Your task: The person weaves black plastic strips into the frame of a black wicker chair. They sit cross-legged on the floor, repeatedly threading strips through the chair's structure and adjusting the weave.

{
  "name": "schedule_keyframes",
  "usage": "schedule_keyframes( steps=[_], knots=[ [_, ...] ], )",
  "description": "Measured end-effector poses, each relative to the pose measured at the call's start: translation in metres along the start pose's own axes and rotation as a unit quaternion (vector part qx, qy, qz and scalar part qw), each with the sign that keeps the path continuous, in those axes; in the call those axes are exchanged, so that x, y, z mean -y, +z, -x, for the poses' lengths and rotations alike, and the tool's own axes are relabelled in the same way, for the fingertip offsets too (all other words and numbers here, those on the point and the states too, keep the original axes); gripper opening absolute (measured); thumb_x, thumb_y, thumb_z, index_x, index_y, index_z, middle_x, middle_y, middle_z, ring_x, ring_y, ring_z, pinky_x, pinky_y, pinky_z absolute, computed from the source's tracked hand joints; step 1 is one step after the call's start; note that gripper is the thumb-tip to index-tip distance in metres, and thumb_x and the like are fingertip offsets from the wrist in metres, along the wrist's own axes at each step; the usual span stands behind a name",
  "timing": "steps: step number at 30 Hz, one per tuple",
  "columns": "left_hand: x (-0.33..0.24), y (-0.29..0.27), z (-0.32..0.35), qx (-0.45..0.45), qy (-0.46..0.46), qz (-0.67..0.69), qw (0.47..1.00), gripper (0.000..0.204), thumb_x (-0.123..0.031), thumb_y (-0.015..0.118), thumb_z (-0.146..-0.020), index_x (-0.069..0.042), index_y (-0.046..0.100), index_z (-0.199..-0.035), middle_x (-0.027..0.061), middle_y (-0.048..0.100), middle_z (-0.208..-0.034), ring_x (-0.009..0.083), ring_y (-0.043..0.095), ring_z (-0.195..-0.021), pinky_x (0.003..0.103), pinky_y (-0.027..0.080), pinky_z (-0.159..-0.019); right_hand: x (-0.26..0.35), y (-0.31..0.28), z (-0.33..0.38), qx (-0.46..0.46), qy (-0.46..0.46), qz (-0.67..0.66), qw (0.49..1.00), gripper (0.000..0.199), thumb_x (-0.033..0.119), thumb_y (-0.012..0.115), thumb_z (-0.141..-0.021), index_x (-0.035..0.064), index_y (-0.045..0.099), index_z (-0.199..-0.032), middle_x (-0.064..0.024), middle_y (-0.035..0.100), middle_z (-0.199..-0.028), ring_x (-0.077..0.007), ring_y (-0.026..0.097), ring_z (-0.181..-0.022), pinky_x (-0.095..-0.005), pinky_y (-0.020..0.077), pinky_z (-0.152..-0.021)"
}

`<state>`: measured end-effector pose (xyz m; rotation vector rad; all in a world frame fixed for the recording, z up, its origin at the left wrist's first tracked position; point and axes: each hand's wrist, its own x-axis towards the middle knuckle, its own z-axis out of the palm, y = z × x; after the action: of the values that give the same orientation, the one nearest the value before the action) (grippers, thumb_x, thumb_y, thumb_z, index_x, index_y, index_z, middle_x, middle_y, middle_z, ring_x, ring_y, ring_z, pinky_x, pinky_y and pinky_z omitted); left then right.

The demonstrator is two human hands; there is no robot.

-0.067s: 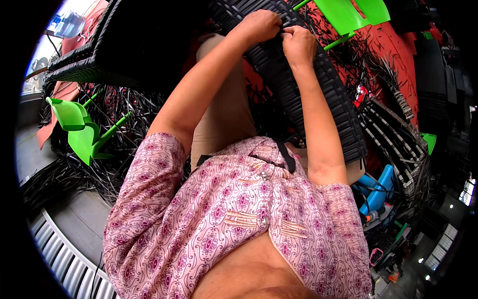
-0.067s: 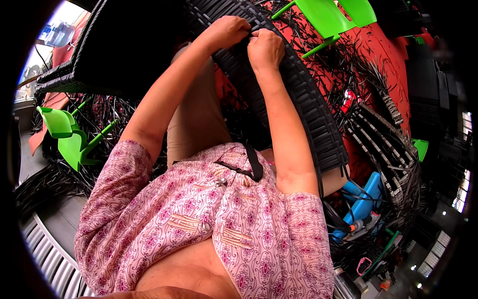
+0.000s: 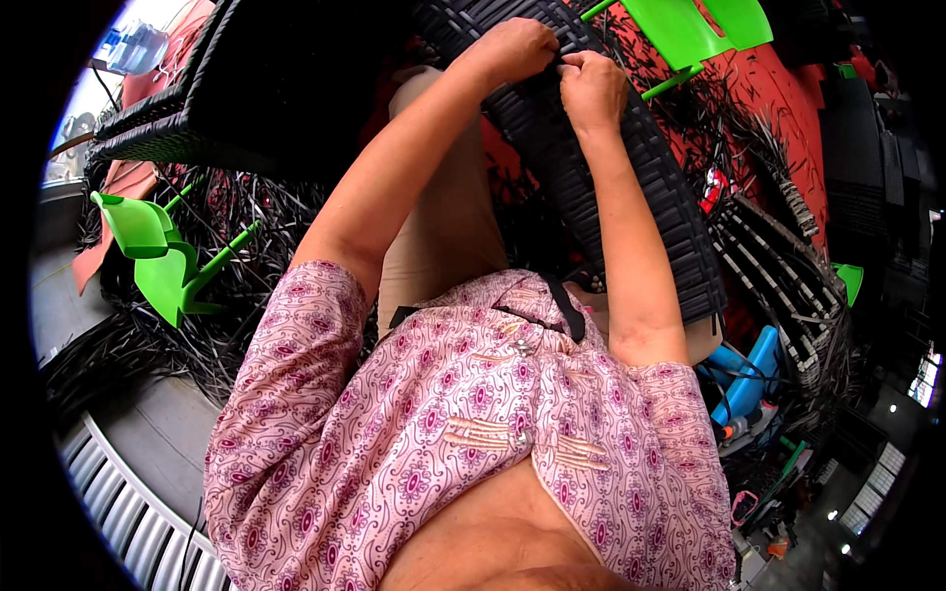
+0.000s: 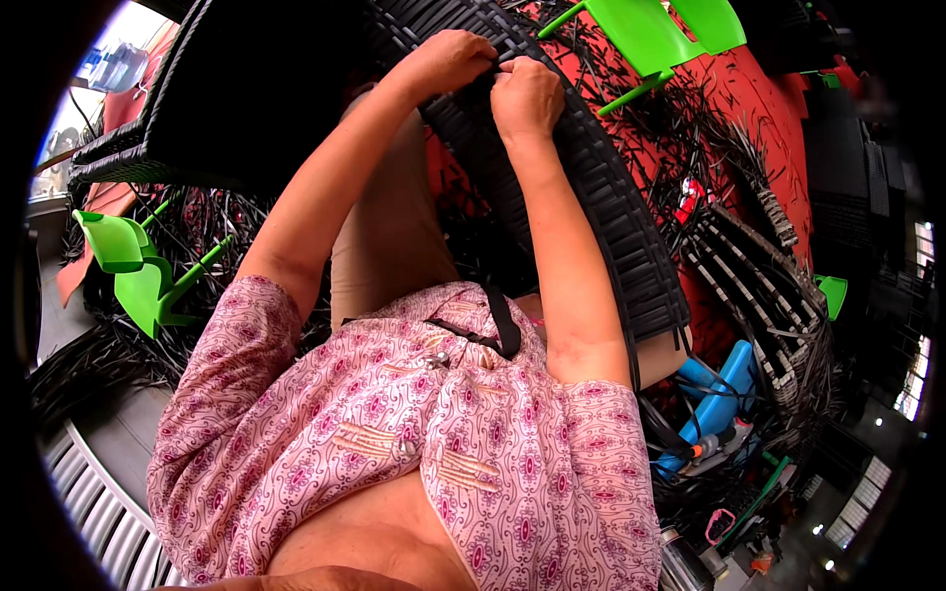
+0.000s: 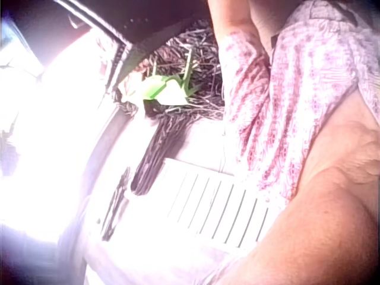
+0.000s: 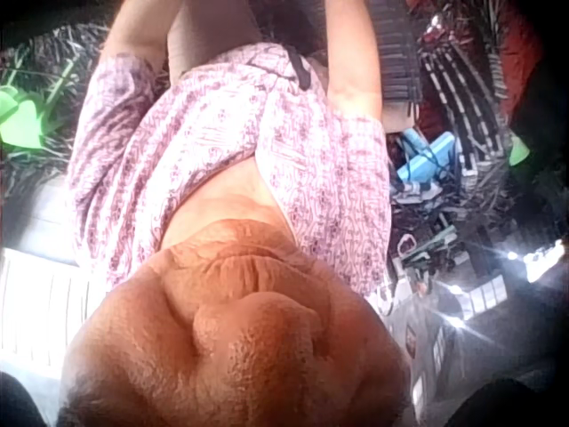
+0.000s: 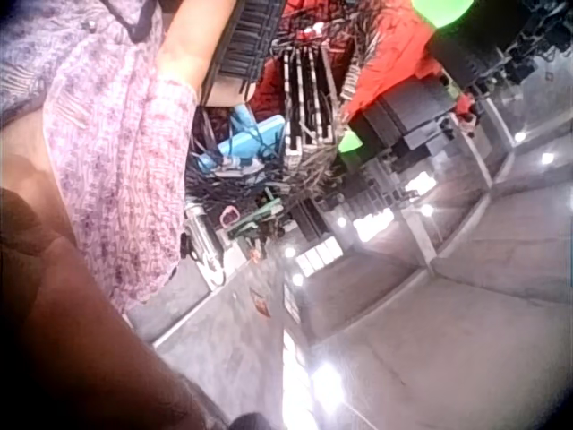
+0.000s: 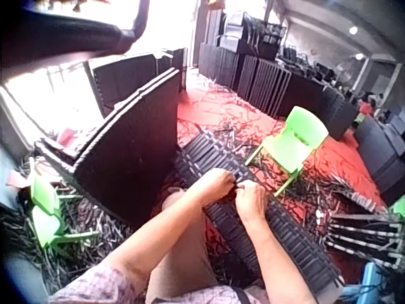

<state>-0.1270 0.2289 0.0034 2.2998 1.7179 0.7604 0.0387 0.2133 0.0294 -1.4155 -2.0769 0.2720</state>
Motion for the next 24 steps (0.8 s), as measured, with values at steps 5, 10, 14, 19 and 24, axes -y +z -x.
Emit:
schedule_keyframes(
  steps=[5, 10, 14, 19, 24],
  knots=[
    [0.007, 0.0, -0.001, -0.032, 0.025, 0.015, 0.999, 0.022, -0.022, 0.068, -0.083, -0.007, 0.076, -0.098, 0.0133, 0.074, -0.086, 0.0317, 0.071, -0.085, 0.041, 0.055, -0.077, 0.001, 0.002, 0.002, -0.009, 0.006, 0.013, 1.0, 0.013, 0.017, 0.072, -0.083, 0.0089, 0.077, -0.091, -0.0173, 0.074, -0.091, -0.038, 0.071, -0.088, -0.048, 0.0554, -0.08],
    [-0.011, -0.015, 0.007, -0.001, -0.075, 0.083, 0.994, 0.019, -0.024, 0.07, -0.083, -0.011, 0.077, -0.095, 0.0094, 0.074, -0.081, 0.0286, 0.071, -0.082, 0.039, 0.054, -0.074, -0.002, 0.003, 0.004, -0.031, -0.001, 0.013, 0.999, 0.016, 0.019, 0.072, -0.083, 0.0065, 0.073, -0.094, -0.0184, 0.073, -0.09, -0.0387, 0.071, -0.087, -0.0487, 0.0552, -0.079],
    [-0.012, -0.015, 0.013, -0.046, -0.064, 0.077, 0.994, 0.019, -0.026, 0.07, -0.084, -0.01, 0.077, -0.093, 0.009, 0.073, -0.078, 0.0261, 0.071, -0.076, 0.037, 0.054, -0.072, -0.002, 0.004, 0.009, -0.037, -0.022, 0.019, 0.999, 0.029, 0.019, 0.075, -0.083, 0.0048, 0.065, -0.106, -0.0188, 0.073, -0.089, -0.0392, 0.07, -0.087, -0.0485, 0.055, -0.079],
    [0.012, -0.013, 0.012, -0.104, -0.048, 0.107, 0.988, 0.021, -0.029, 0.071, -0.084, -0.01, 0.075, -0.094, 0.0112, 0.073, -0.081, 0.0267, 0.071, -0.076, 0.038, 0.055, -0.072, 0.015, -0.006, 0.011, -0.038, -0.075, 0.014, 0.996, 0.04, 0.013, 0.078, -0.079, 0.0049, 0.059, -0.113, -0.0176, 0.07, -0.098, -0.0372, 0.068, -0.094, -0.0464, 0.054, -0.082],
    [0.023, -0.084, 0.01, -0.154, -0.087, 0.07, 0.982, 0.021, -0.019, 0.06, -0.084, -0.003, 0.071, -0.092, 0.0219, 0.07, -0.09, 0.0371, 0.068, -0.085, 0.045, 0.054, -0.078, 0.017, -0.016, -0.002, -0.098, -0.197, -0.031, 0.975, 0.039, 0.008, 0.077, -0.078, 0.0033, 0.062, -0.113, -0.0153, 0.069, -0.103, -0.0339, 0.065, -0.1, -0.0424, 0.0527, -0.086]
  ],
)
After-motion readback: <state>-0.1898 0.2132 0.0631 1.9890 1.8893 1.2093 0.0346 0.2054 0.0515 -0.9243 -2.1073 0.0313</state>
